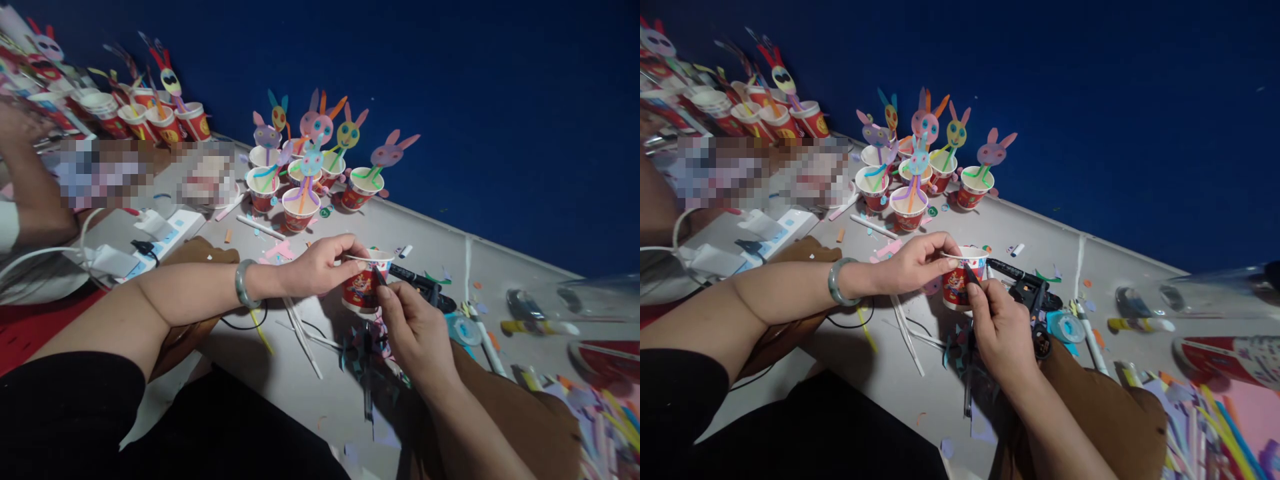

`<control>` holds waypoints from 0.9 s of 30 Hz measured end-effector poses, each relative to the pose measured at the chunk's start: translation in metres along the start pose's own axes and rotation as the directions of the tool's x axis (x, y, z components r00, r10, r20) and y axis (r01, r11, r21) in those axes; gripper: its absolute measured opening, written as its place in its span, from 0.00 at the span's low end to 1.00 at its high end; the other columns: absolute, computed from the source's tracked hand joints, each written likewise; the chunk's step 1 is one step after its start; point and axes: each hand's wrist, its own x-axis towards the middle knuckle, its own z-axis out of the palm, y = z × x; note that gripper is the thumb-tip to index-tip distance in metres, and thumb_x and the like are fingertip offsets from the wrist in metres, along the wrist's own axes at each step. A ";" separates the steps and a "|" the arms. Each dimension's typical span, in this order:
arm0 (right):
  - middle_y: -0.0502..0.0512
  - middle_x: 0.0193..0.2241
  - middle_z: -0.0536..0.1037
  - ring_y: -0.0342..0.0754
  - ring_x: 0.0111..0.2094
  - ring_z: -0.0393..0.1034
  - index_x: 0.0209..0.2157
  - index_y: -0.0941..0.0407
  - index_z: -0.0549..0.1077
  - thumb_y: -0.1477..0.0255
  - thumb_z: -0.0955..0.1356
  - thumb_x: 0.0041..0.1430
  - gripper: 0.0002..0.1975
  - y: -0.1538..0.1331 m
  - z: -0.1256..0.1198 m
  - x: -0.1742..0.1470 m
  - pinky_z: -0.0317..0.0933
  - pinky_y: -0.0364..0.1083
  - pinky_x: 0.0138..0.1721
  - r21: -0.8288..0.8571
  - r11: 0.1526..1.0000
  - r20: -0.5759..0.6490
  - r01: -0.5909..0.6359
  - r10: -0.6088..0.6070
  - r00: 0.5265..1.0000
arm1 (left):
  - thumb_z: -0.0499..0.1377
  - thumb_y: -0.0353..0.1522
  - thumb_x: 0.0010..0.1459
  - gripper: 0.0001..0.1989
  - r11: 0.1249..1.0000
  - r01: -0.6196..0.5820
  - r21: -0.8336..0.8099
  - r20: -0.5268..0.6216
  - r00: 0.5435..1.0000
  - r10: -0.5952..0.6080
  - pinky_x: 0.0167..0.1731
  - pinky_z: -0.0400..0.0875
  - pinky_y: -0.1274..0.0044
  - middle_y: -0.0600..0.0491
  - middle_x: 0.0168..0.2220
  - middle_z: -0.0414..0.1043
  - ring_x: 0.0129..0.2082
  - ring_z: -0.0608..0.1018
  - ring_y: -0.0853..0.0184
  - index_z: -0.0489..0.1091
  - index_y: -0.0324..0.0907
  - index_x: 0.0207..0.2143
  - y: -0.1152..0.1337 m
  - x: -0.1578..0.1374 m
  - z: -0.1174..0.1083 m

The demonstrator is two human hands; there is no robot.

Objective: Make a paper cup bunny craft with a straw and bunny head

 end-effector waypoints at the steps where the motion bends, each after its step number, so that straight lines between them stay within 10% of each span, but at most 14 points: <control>1: 0.46 0.17 0.61 0.43 0.20 0.54 0.26 0.53 0.65 0.57 0.60 0.67 0.19 -0.001 0.000 0.000 0.51 0.44 0.25 0.005 1.000 0.004 -0.002 0.002 1.000 | 0.57 0.32 0.59 0.06 1.000 -0.016 -0.007 -0.003 1.000 0.016 0.35 0.68 0.79 0.52 0.35 0.72 0.33 0.72 0.73 0.68 0.38 0.37 0.000 0.000 0.001; 27: 0.45 0.17 0.60 0.41 0.20 0.53 0.25 0.54 0.63 0.53 0.60 0.66 0.22 0.004 0.009 -0.005 0.50 0.43 0.23 0.190 0.978 -0.012 -0.088 0.092 0.996 | 0.57 0.29 0.59 0.03 0.997 -0.078 0.029 -0.009 0.997 0.078 0.34 0.68 0.80 0.54 0.32 0.71 0.31 0.71 0.74 0.67 0.38 0.34 0.001 -0.001 0.003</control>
